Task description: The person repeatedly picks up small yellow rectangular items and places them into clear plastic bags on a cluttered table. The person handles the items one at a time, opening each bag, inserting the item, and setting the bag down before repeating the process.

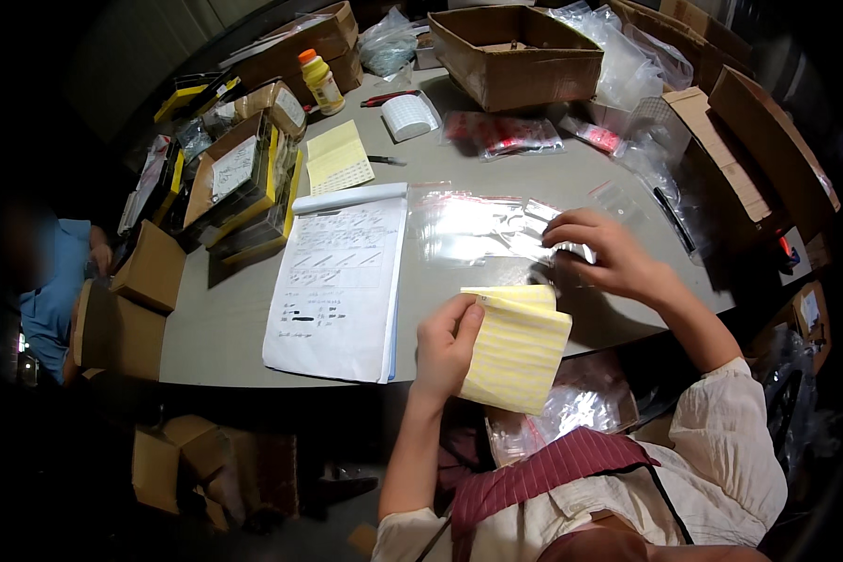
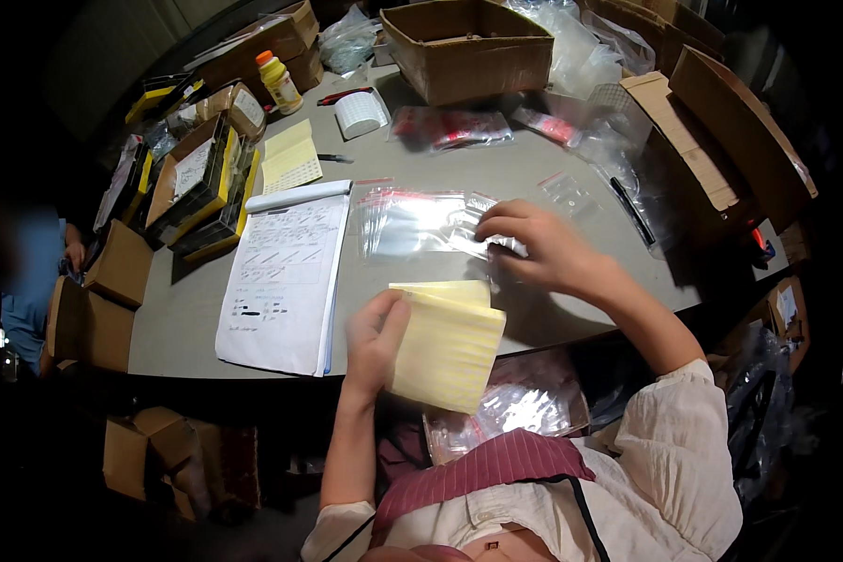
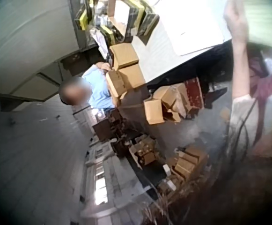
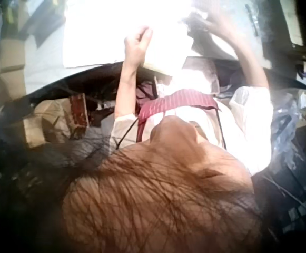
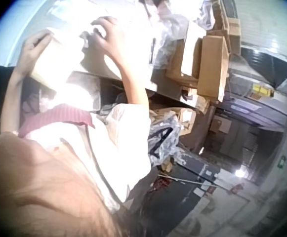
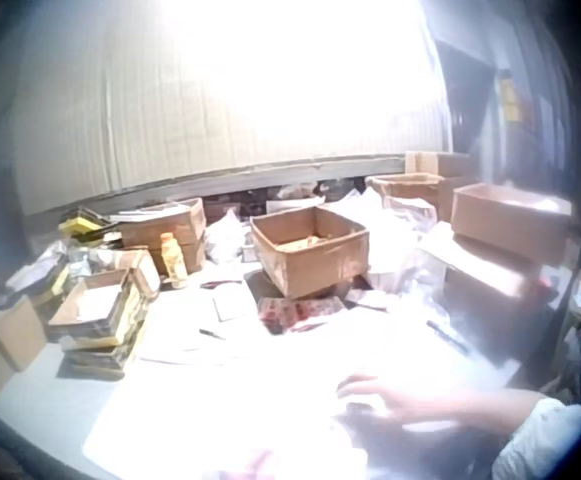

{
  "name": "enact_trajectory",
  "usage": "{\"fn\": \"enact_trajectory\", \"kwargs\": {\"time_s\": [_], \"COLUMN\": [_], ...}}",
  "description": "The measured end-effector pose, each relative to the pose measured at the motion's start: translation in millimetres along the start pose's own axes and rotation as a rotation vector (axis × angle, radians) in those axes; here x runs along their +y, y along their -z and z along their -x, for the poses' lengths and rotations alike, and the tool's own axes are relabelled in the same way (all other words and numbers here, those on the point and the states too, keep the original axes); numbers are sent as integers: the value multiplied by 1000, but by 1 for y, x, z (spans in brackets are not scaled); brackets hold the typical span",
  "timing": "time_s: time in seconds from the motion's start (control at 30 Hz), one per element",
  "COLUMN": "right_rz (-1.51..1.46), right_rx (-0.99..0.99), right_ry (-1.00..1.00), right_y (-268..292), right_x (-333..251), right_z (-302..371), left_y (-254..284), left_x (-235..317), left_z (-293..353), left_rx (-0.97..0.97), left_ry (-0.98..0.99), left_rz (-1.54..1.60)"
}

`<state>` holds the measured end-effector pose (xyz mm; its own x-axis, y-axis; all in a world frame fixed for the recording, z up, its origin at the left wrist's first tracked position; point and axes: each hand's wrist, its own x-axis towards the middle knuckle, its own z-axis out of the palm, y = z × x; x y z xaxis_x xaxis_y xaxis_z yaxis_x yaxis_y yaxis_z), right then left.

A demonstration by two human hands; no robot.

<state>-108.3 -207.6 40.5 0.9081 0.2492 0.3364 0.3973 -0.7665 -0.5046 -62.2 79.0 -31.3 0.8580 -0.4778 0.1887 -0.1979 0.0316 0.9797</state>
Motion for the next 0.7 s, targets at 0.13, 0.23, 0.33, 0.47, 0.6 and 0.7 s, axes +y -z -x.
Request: {"fn": "enact_trajectory", "kwargs": {"time_s": [0.13,0.23,0.33,0.47,0.6,0.7], "right_rz": [-165,6,148,394,539,611], "right_rx": [-74,-131,-42,195,241,257], "right_ry": [164,265,331,529,678,756], "right_y": [-27,-47,-58,-63,-62,-59], "right_x": [-46,-45,-44,-52,-51,-46], "right_z": [-26,-34,-32,-32,-26,-20], "left_y": [3,4,1,1,4,5], "left_x": [-7,-13,-20,-18,-11,-4], "left_z": [1,1,1,1,0,0], "left_rx": [-19,-40,-9,-10,-52,-74], "left_ry": [-9,-25,-14,76,106,105], "left_rz": [-8,12,58,101,136,177]}}
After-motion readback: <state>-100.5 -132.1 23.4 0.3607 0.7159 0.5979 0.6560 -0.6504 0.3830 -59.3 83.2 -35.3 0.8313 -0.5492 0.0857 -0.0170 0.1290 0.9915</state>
